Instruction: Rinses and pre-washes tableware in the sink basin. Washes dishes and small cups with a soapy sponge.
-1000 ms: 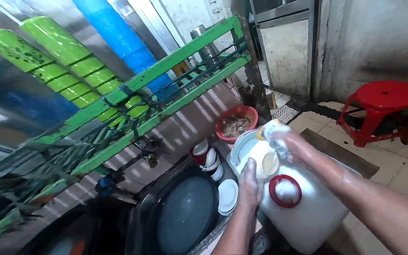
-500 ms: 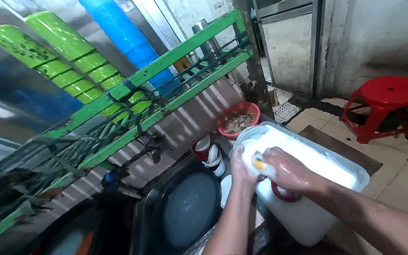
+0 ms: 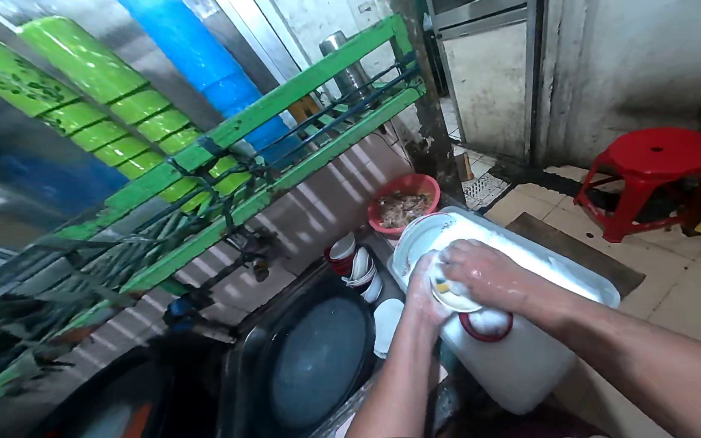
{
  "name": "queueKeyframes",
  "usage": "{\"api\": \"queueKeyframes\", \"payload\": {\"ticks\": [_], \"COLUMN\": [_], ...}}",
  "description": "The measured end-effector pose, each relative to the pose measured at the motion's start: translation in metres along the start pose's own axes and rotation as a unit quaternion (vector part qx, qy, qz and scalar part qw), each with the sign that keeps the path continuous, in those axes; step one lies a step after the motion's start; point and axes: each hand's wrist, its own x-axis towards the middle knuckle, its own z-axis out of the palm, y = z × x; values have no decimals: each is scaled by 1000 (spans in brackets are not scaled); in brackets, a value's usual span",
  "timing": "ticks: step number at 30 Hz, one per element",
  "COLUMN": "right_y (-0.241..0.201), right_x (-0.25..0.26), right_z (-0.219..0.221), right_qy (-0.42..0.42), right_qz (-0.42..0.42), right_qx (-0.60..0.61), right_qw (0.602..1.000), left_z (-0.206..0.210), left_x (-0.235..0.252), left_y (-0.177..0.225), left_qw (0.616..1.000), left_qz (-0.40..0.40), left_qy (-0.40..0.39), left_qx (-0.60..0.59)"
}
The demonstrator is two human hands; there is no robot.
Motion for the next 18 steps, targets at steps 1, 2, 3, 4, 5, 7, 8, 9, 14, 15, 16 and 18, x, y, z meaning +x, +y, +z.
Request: {"api": "queueKeyframes", "payload": {"ticks": [1,2,3,4,5,7,8,9,14,15,16,18], "right_y": [6,12,12,7,-3,-23,-27,-25,-22,-36,-45,-39], "right_x": [2,3,3,4,6,12,15,16,23,26,29,24], "right_z": [3,5,3,-1,-7,-15,-15,-11,8,-3,-13,-7], "right_qy": [22,25,-1,-35,-78,-149,-147,-122,-14,-56,-116,-150], "right_qz": [3,22,51,75,97,121,122,126,208,207,192,167], "right_qx": [0,-2,0,8,27,85,108,116,133,169,206,257], "right_qw": [1000,999,999,997,992,978,976,978,969,962,952,940], "left_z": [2,3,3,1,-1,-3,-2,-2,2,-2,-8,-29], "left_x": [-1,-2,-2,-1,0,3,4,3,-1,-3,-5,-10], "left_y": [0,1,3,5,5,1,-4,-11,-18,-14,-8,13], "left_qw": [1000,998,996,993,990,989,991,993,991,990,987,975], "left_qz": [20,52,82,108,129,142,134,118,111,129,152,210], "left_qy": [6,19,33,39,40,38,27,14,18,25,33,78], "left_qx": [-4,-13,-26,-30,-24,-6,-3,-15,-73,-59,-40,-3]}}
